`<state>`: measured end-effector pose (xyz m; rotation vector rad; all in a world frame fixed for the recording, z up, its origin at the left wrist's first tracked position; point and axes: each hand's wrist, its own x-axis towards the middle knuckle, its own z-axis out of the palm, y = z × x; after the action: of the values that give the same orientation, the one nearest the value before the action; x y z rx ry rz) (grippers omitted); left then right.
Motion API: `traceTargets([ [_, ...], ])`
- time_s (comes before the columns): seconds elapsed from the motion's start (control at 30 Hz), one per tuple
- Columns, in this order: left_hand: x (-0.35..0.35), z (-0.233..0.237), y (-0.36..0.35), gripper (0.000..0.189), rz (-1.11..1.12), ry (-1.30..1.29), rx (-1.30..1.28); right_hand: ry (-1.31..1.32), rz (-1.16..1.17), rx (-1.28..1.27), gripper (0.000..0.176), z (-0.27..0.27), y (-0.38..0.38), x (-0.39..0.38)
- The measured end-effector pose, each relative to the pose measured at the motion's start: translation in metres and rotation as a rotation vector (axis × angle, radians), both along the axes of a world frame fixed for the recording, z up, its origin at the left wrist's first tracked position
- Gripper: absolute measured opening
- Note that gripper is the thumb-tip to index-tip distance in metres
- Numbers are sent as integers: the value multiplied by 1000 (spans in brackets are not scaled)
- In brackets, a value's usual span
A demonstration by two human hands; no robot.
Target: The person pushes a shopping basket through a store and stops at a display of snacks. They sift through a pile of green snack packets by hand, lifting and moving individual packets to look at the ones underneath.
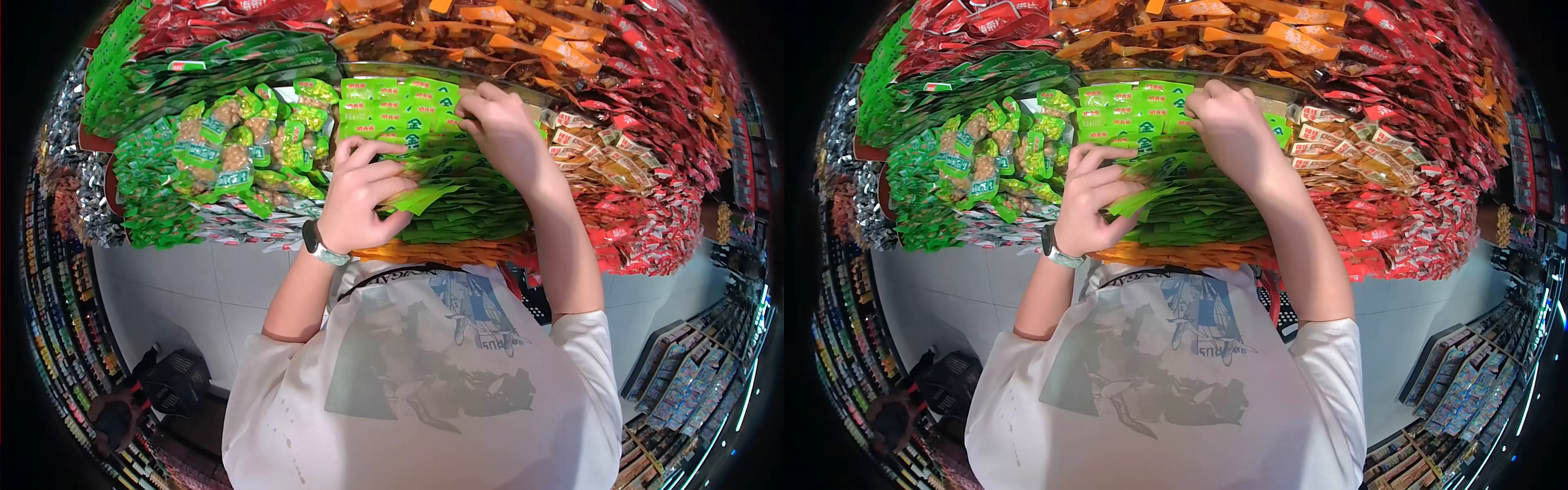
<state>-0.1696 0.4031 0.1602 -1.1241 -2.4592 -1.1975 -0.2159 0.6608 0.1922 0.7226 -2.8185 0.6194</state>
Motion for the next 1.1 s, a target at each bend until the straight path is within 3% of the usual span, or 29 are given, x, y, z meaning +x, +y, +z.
traceTargets([
  [0.17, 2, 2, 2, 27, 27, 29, -6, 102, 52, -62, 7, 7, -2, 1],
  [0.27, 4, 2, 1, 27, 44, 27, -14, -77, -6, -219, 7, 21, -3, -3],
  [0.67, 3, 4, 0, 28, -7, 1, 33, 412, 25, -250, 31, 19, -6, -3],
  [0.97, 2, 3, 1, 26, 6, 23, 33, 512, 3, -304, 32, 32, -3, -3],
  [1.1, 2, 3, 1, 27, 0, 31, 33, 409, 129, -289, 32, 17, -9, -11],
])
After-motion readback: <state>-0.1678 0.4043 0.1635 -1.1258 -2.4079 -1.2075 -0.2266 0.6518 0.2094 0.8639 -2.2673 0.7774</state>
